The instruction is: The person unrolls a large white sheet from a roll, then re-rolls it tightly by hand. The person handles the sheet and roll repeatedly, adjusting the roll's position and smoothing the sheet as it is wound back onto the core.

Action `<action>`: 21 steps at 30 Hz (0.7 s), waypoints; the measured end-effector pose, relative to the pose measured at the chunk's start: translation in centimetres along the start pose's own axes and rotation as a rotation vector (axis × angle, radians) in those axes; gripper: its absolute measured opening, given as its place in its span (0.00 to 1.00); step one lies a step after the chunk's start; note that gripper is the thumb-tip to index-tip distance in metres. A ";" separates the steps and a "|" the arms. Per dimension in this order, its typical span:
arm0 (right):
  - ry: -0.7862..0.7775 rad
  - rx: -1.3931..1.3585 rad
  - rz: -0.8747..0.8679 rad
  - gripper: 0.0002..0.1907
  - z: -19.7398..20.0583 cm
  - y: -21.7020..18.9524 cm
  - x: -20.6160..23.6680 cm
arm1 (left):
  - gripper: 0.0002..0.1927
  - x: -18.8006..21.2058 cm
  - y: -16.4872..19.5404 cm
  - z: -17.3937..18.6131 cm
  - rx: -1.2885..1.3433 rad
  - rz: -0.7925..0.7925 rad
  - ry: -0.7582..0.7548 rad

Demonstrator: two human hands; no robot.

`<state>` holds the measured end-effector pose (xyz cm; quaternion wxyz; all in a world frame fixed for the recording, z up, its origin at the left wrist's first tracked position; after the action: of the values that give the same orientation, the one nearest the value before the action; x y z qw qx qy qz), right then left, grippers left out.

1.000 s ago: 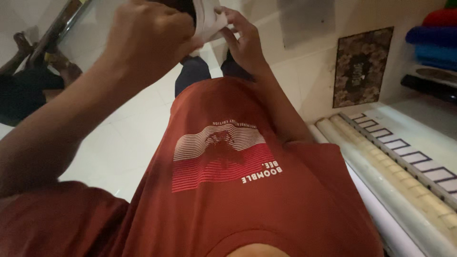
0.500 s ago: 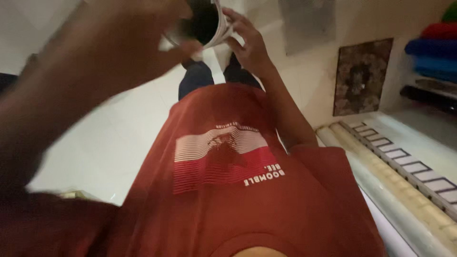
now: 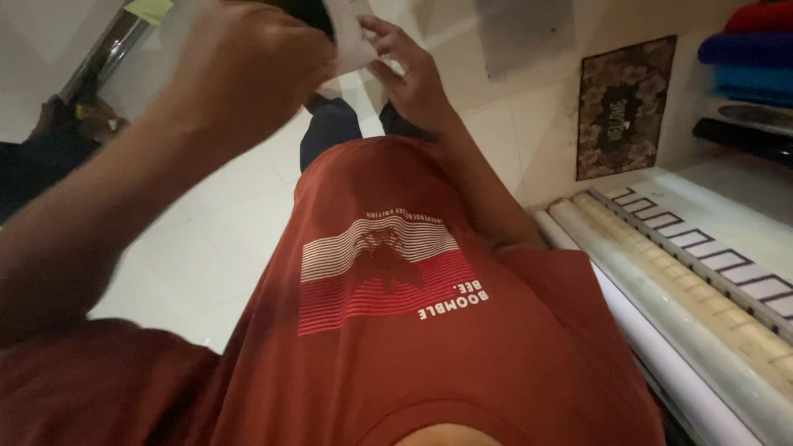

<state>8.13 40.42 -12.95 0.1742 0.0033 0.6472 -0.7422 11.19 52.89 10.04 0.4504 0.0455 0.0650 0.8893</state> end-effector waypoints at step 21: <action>0.008 0.048 0.064 0.06 -0.8 -0.7 0.4 | 0.06 2.0 -2.2 -5.0 -0.013 0.064 -0.109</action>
<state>7.45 41.12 -12.49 0.1949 0.0313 0.6296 -0.7514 11.06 55.45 4.82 0.4249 0.0931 0.0331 0.8998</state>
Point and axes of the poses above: each hand's wrist, its own x-axis away from the middle knuckle, its own z-axis out of the back of the hand, y = z × x, the point moved 8 cm from there along -x, towards the middle knuckle, and after that the axes turned 5 degrees about -x, right-handed, at the moved point
